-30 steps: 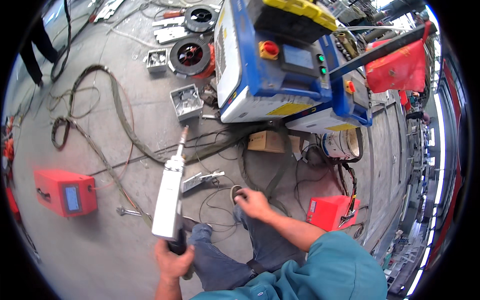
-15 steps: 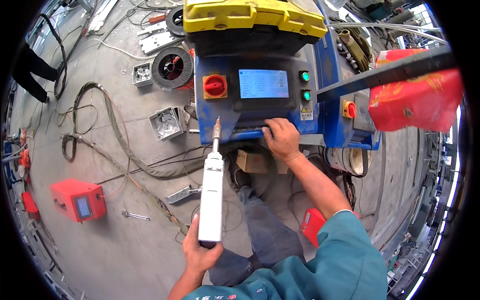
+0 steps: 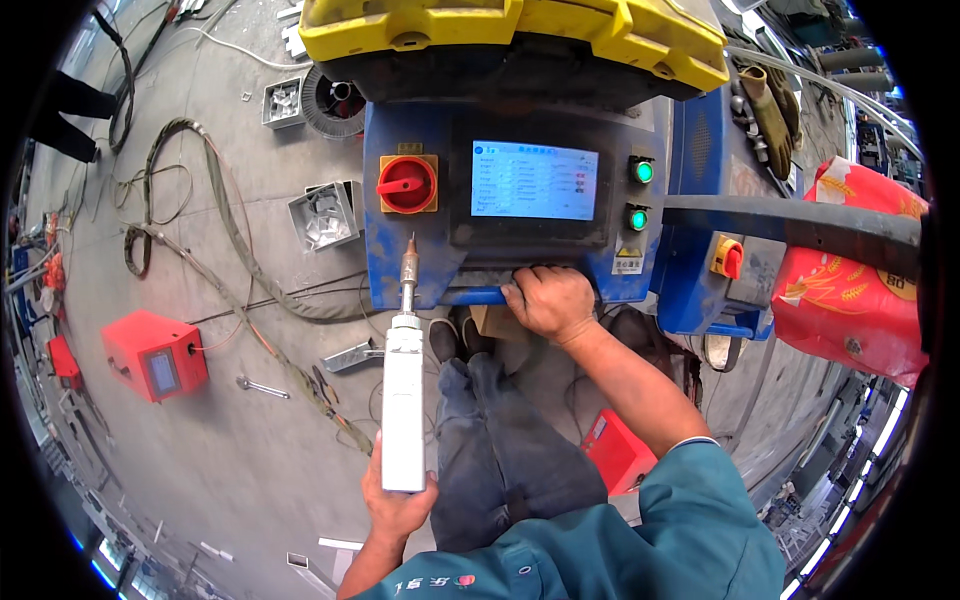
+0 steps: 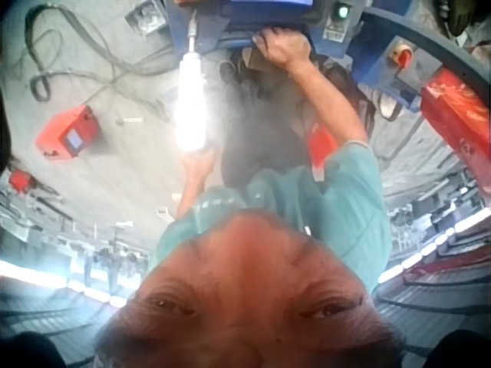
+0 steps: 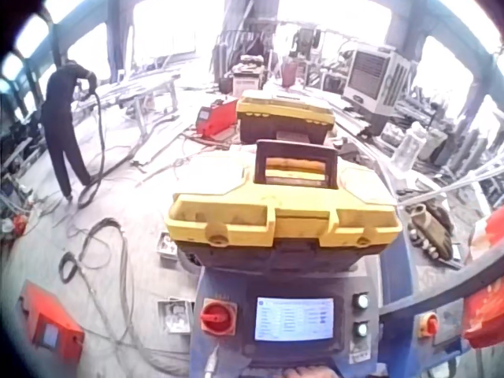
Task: The person sits on the floor and uses a handheld laser welding tool to weld a metal bracket. They periodically stand to adjust settings on a nearby control panel before resuming welding.
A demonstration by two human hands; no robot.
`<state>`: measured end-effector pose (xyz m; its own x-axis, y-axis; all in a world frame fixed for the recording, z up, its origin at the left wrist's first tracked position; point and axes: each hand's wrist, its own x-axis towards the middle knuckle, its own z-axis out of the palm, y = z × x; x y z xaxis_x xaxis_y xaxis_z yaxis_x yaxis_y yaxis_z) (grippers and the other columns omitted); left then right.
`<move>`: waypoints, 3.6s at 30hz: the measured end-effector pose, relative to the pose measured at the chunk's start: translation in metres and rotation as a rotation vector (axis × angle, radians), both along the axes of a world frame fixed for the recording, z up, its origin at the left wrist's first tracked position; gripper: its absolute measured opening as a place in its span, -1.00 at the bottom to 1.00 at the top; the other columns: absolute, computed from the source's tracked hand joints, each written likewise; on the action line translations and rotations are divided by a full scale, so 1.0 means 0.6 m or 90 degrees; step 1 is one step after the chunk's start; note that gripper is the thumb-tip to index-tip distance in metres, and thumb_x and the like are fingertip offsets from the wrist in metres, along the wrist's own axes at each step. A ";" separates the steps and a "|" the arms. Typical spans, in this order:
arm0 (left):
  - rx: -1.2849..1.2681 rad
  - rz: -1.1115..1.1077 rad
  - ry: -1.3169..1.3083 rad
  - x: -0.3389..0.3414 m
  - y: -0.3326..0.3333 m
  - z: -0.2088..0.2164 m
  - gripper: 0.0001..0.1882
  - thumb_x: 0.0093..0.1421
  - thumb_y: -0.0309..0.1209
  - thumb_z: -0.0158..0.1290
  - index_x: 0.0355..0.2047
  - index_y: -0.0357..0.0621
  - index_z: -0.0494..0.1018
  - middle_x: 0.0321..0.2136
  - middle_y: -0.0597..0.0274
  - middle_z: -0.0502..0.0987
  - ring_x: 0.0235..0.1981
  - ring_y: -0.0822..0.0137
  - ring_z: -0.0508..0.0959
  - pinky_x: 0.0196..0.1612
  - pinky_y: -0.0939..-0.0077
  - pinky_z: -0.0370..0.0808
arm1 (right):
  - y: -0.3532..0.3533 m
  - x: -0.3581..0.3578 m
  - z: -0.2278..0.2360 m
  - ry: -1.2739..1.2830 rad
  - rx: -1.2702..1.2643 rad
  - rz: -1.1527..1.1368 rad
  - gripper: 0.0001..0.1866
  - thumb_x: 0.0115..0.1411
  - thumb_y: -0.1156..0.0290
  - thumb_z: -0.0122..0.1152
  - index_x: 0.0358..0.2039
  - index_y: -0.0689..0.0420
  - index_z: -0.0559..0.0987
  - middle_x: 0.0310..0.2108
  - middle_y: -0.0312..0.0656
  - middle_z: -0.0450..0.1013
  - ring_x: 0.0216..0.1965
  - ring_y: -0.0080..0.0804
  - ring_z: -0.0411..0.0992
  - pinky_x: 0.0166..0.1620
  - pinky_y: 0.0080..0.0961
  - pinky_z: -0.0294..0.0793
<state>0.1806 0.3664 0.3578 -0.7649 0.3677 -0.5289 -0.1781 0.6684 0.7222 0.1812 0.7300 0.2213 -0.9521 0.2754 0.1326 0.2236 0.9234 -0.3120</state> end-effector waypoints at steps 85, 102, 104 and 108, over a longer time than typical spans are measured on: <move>-0.010 -0.100 0.044 0.014 -0.018 -0.047 -0.17 0.05 -0.43 0.33 0.31 -0.46 0.27 -0.04 -0.25 0.61 -0.08 -0.10 0.69 0.02 0.18 0.59 | 0.094 -0.086 0.105 0.145 0.042 -0.162 -0.57 0.00 0.25 0.43 -0.10 0.12 0.66 0.09 0.06 0.41 0.14 0.08 0.33 0.22 -0.07 0.28; 0.038 -0.103 0.061 0.004 -0.011 -0.051 -0.16 0.04 -0.51 0.27 0.33 -0.46 0.22 -0.07 -0.24 0.63 -0.11 -0.09 0.71 -0.02 0.20 0.61 | 0.104 -0.113 0.102 0.087 0.053 -0.141 -0.56 -0.01 0.24 0.44 -0.07 0.04 0.67 0.18 0.06 0.32 0.25 0.11 0.24 0.31 0.01 0.14; 0.050 -0.089 0.048 0.002 -0.008 -0.049 -0.15 0.04 -0.52 0.27 0.34 -0.44 0.22 -0.08 -0.23 0.63 -0.11 -0.08 0.71 -0.02 0.21 0.61 | 0.106 -0.115 0.114 0.096 0.029 -0.146 -0.55 0.01 0.26 0.44 -0.05 0.06 0.65 0.20 0.06 0.32 0.25 0.07 0.24 0.33 0.00 0.09; 0.060 -0.082 0.052 0.003 -0.008 -0.049 -0.15 0.04 -0.53 0.26 0.35 -0.43 0.21 -0.08 -0.24 0.64 -0.11 -0.08 0.71 -0.02 0.22 0.61 | 0.105 -0.099 0.125 0.127 0.025 -0.165 -0.56 0.00 0.32 0.42 -0.07 0.12 0.63 0.18 0.10 0.34 0.25 0.10 0.23 0.31 -0.01 0.15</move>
<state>0.1823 0.3615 0.3281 -0.7472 0.5103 -0.4258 -0.0341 0.6105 0.7913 0.1216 0.7929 0.2964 -0.8050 0.4968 0.3241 0.3914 0.8555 -0.3391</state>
